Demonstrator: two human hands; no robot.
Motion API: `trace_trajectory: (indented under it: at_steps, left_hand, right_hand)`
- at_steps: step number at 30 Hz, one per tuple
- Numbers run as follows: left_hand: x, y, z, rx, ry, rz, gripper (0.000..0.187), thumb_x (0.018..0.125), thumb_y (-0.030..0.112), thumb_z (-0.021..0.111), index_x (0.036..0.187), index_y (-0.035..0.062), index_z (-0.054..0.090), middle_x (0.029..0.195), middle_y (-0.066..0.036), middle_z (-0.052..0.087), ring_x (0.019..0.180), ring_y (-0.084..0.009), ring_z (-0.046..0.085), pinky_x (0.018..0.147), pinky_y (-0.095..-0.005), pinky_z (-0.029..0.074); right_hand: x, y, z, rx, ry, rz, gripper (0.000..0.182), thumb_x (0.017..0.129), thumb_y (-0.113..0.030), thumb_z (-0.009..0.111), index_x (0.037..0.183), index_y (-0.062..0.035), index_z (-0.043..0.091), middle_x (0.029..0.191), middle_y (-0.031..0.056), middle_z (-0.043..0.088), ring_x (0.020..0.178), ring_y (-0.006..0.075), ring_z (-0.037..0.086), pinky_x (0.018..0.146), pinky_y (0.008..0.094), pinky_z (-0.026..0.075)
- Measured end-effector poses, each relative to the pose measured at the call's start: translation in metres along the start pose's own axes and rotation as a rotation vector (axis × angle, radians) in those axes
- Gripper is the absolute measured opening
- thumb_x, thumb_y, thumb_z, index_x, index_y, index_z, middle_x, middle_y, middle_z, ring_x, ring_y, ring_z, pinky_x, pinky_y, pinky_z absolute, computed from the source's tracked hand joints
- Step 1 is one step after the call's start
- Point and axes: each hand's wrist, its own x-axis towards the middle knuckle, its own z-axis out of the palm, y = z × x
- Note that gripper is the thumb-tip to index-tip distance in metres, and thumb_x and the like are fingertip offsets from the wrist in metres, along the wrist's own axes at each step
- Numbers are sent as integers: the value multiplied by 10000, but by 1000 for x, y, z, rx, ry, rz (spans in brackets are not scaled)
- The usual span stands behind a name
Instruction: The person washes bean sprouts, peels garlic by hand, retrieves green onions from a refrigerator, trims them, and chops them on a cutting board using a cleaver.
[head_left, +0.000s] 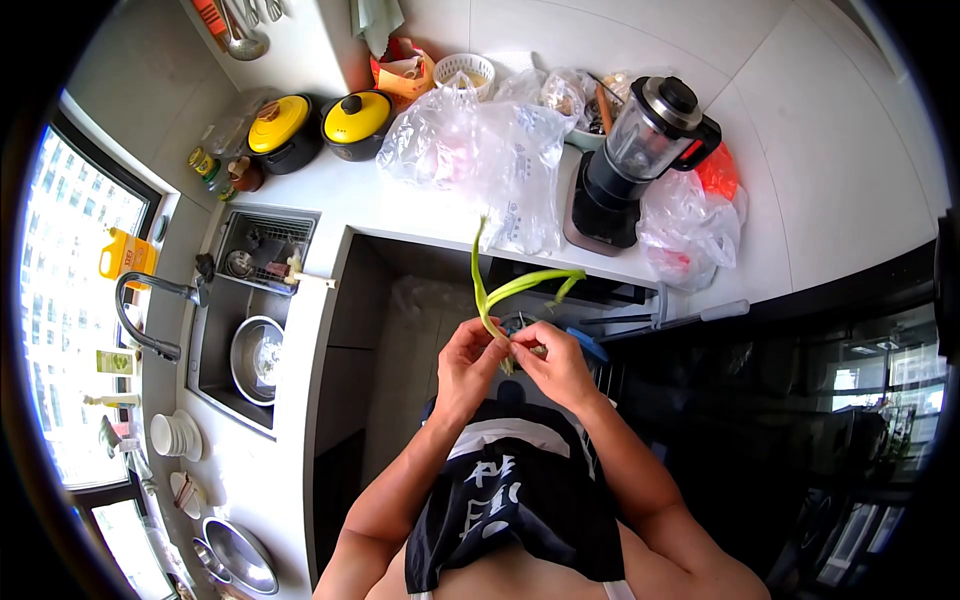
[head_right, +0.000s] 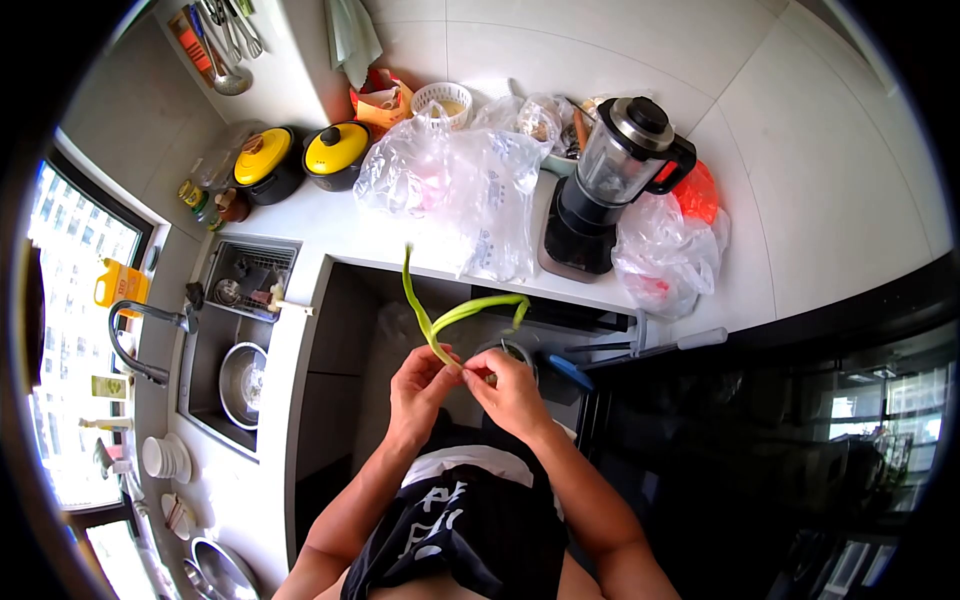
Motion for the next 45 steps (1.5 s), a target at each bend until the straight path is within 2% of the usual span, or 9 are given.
trace_trajectory:
  at_steps: [3,10,16,20,24,35,37,39,45]
  left_hand:
    - [0,-1,1,-12,-4,-13,249,946,18,626,1191,-11,587,1047,-63,662,918,-127,645,841,-283,541]
    - [-1,-8,-2,85,-2,47,222,949,19,621,1168,-11,603,999,-50,669,900,-112,639,808,-273,540]
    - [2,-9,-16,188,90,27,189,954,31,615,1139,-4,595,996,-63,671,917,-124,645,828,-275,538]
    - [10,2,-26,-80,197,43,205,1001,74,550,1195,11,525,1031,-76,637,931,-181,665,847,-322,558]
    - [22,13,-52,-44,309,99,283,1012,101,538,1281,19,502,1044,-50,595,920,-163,654,843,-317,561]
    - [34,21,-86,-47,581,228,311,995,67,559,1301,15,547,953,-28,585,800,-132,642,724,-280,564]
    - [38,25,-101,-64,661,301,320,993,56,550,1311,16,542,950,-23,579,802,-121,635,723,-277,572]
    - [38,35,-110,-34,666,299,316,994,67,555,1305,11,550,946,-21,580,797,-114,633,730,-283,579]
    - [26,29,-100,42,537,204,312,983,86,586,1284,3,569,902,-38,614,742,-126,638,686,-269,545]
  right_hand:
    - [0,17,3,161,-19,46,144,936,-128,665,941,13,640,852,84,679,745,131,648,641,277,511]
    - [-3,40,7,284,-40,211,142,968,-129,626,997,9,611,894,60,676,804,115,637,726,264,520]
    - [-4,37,-1,915,163,624,157,1004,-195,571,1050,-53,523,910,63,633,847,205,683,799,335,563]
    - [-17,32,-26,755,92,549,164,1008,-231,564,1024,-74,519,783,7,545,772,158,640,761,325,555]
    - [-38,47,-52,372,44,507,130,1011,-167,546,995,-38,549,768,11,570,731,110,621,695,248,503]
    - [-74,97,-72,419,151,524,104,997,-135,545,979,-33,558,766,11,573,695,101,584,662,244,472]
    - [-77,106,-79,247,223,460,100,994,-137,551,981,-39,558,755,17,579,684,97,581,654,238,464]
    - [-81,114,-86,297,285,546,101,993,-144,559,1011,-45,555,737,16,582,661,95,589,633,239,463]
    - [-53,147,-58,265,323,451,103,984,-115,564,1033,-25,577,755,39,616,697,114,632,660,264,510]
